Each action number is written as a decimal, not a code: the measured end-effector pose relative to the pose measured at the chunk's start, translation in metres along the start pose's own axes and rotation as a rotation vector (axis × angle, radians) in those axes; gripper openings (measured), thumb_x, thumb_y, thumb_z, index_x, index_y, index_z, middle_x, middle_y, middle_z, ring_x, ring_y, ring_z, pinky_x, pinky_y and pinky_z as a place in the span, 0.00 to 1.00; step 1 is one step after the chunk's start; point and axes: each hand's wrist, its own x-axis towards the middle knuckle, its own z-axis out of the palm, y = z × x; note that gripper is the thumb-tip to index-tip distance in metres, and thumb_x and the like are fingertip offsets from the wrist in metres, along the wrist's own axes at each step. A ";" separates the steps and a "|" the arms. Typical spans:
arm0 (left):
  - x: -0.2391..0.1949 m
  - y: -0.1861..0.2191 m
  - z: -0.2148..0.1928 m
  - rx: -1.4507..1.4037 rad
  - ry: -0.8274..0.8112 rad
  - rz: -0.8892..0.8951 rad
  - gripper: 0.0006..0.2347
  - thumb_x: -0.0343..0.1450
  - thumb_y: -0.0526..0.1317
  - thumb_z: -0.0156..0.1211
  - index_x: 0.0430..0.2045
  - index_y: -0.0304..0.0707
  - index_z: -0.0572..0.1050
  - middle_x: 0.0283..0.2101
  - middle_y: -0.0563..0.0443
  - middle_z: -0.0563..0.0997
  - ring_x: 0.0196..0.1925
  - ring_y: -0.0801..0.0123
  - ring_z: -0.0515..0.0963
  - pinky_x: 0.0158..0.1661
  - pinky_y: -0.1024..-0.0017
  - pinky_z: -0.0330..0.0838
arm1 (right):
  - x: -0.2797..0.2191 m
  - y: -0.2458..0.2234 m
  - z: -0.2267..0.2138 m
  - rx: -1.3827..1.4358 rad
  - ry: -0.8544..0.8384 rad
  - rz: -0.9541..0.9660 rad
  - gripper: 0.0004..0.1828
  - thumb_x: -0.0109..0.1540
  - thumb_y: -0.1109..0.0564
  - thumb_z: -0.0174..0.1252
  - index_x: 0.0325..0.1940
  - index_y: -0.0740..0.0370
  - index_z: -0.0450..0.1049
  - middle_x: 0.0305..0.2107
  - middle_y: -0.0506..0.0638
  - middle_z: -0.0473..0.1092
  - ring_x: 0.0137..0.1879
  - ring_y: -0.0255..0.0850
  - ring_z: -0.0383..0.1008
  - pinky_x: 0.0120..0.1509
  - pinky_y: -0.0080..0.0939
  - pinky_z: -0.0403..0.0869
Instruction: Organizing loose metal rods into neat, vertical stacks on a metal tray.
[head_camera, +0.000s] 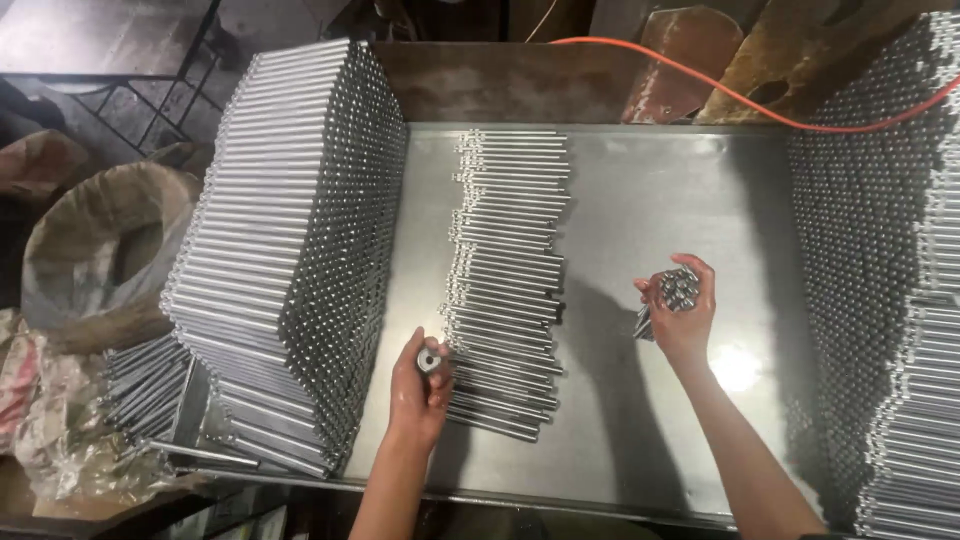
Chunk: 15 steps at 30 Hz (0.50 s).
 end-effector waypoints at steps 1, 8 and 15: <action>-0.005 0.001 0.000 -0.009 0.014 -0.004 0.12 0.76 0.47 0.55 0.24 0.45 0.69 0.25 0.58 0.75 0.11 0.85 0.60 0.08 0.86 0.44 | -0.006 0.014 -0.001 -0.005 -0.012 0.011 0.20 0.67 0.66 0.58 0.59 0.55 0.61 0.29 0.52 0.70 0.43 0.46 0.82 0.49 0.35 0.77; 0.011 0.000 0.011 0.324 0.092 0.143 0.14 0.77 0.48 0.51 0.25 0.41 0.71 0.25 0.44 0.80 0.08 0.75 0.61 0.07 0.82 0.51 | -0.029 0.027 0.001 -0.538 -0.221 -0.116 0.12 0.59 0.60 0.67 0.39 0.69 0.73 0.27 0.64 0.74 0.35 0.54 0.77 0.39 0.54 0.71; 0.035 -0.010 0.046 0.456 -0.208 0.320 0.16 0.74 0.53 0.57 0.28 0.38 0.76 0.21 0.46 0.75 0.08 0.74 0.65 0.06 0.80 0.58 | -0.063 -0.118 0.084 -0.229 -0.844 0.590 0.12 0.57 0.58 0.67 0.24 0.69 0.77 0.14 0.57 0.75 0.17 0.42 0.72 0.16 0.39 0.70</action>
